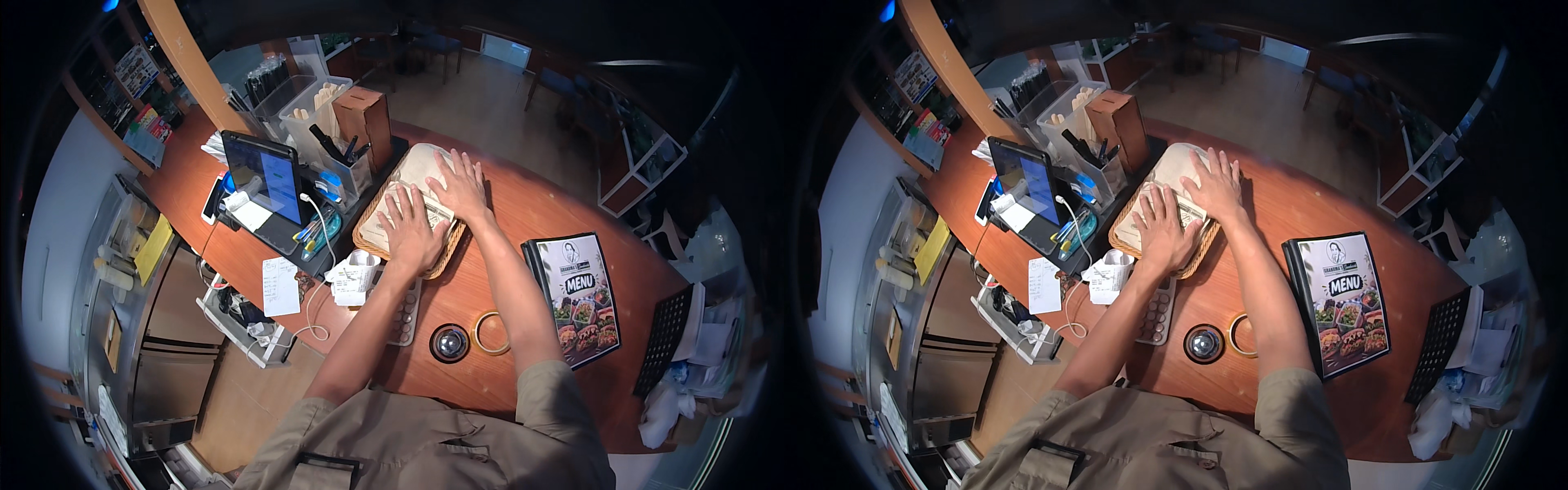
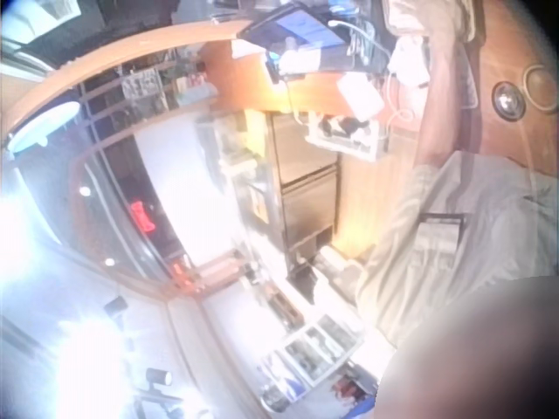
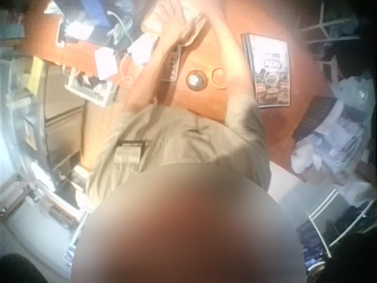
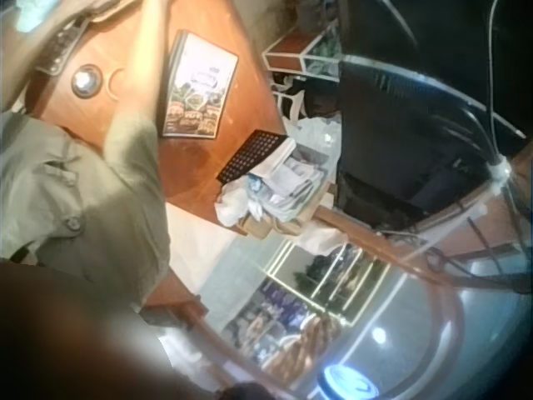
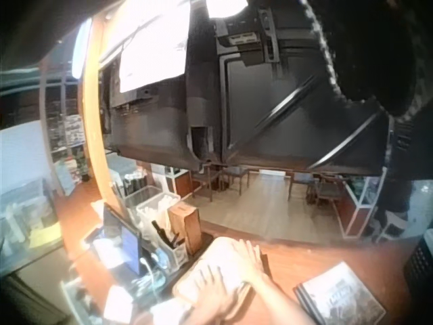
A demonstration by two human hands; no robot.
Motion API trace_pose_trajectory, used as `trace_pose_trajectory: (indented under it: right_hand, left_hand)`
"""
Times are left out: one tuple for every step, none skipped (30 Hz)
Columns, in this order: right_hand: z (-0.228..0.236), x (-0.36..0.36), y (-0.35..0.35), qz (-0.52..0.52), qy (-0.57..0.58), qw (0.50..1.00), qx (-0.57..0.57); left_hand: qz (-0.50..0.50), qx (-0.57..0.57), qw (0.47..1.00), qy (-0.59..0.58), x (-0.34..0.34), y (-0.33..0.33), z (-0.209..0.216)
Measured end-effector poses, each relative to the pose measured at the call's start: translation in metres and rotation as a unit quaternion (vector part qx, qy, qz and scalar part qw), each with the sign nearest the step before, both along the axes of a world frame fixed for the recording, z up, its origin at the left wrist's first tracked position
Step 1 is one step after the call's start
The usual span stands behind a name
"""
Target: The person organizes paper receipts and a notepad on a counter, then washes a white bowl in a sink using a sponge and running water. They place the clean bowl on top of a refrigerator and later adjust a potted plant and a promotional sign on the counter.
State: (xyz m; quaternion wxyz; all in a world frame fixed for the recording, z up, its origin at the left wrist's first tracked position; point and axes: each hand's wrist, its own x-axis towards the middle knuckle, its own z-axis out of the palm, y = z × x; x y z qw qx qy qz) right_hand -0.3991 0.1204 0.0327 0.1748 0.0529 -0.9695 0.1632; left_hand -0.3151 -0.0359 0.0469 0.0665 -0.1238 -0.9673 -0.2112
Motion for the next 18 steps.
trace_pose_trajectory:
  right_hand:
    - [0.000, 0.000, 0.000, 0.003, 0.008, 1.000, 0.016]
    - [-0.001, 0.000, 0.000, 0.003, -0.004, 0.999, 0.041]
    - [-0.001, 0.001, 0.000, 0.006, 0.000, 0.999, 0.051]
    - [-0.001, 0.000, 0.000, 0.012, -0.013, 0.999, 0.044]
    - [-0.001, 0.000, 0.001, 0.016, -0.027, 0.999, 0.037]
    - [-0.001, -0.001, 0.002, 0.017, -0.040, 0.999, 0.029]
    - [0.000, -0.002, 0.003, 0.019, -0.047, 0.999, 0.019]
    - [0.002, -0.003, 0.004, 0.024, -0.057, 0.998, 0.007]
    - [0.005, -0.004, 0.006, 0.031, -0.063, 0.998, -0.007]
    - [0.008, -0.003, 0.006, 0.030, -0.095, 0.995, -0.013]
    - [0.014, -0.002, 0.008, 0.037, -0.116, 0.992, -0.017]
    - [0.021, 0.002, 0.011, 0.047, -0.128, 0.990, -0.039]
    - [0.029, 0.010, 0.015, 0.072, -0.104, 0.985, -0.116]
    - [0.037, 0.020, 0.018, 0.065, -0.106, 0.976, -0.181]
    - [0.044, 0.037, 0.018, 0.039, -0.036, 0.974, -0.219]
    - [0.050, 0.059, 0.023, 0.055, -0.017, 0.963, -0.264]
    - [0.056, 0.087, 0.029, 0.065, -0.009, 0.949, -0.308]
    - [0.060, 0.116, 0.035, 0.075, 0.001, 0.933, -0.351]
  left_hand:
    - [-0.005, -0.017, 1.000, 0.024, -0.002, 0.001, 0.000]
    - [-0.028, -0.041, 0.998, 0.030, -0.005, 0.003, -0.001]
    - [-0.050, -0.065, 0.995, 0.049, -0.008, 0.003, -0.002]
    - [-0.071, -0.094, 0.991, 0.056, -0.012, 0.003, -0.003]
    - [-0.080, -0.070, 0.994, 0.028, -0.013, 0.004, -0.005]
    - [-0.085, -0.057, 0.994, 0.037, -0.016, 0.004, -0.007]
    - [-0.087, -0.052, 0.994, 0.037, -0.016, 0.004, -0.010]
    - [-0.088, -0.051, 0.994, 0.033, -0.016, 0.004, -0.013]
    - [-0.088, -0.054, 0.994, 0.048, -0.015, 0.003, -0.015]
    - [-0.088, -0.063, 0.992, 0.060, -0.016, 0.003, -0.016]
    - [-0.091, -0.079, 0.991, 0.052, -0.015, 0.003, -0.016]
    - [-0.094, -0.066, 0.992, 0.052, -0.015, 0.003, -0.015]
    - [-0.099, -0.057, 0.992, 0.046, -0.015, 0.002, -0.012]
    - [-0.098, -0.067, 0.993, 0.020, -0.015, 0.001, -0.007]
    - [-0.093, -0.055, 0.994, 0.010, -0.014, 0.000, -0.001]
    - [-0.083, -0.063, 0.994, 0.035, -0.009, -0.001, 0.005]
    - [-0.093, -0.036, 0.991, 0.086, 0.000, -0.003, 0.011]
    - [-0.100, -0.019, 0.989, 0.110, 0.011, -0.006, 0.018]
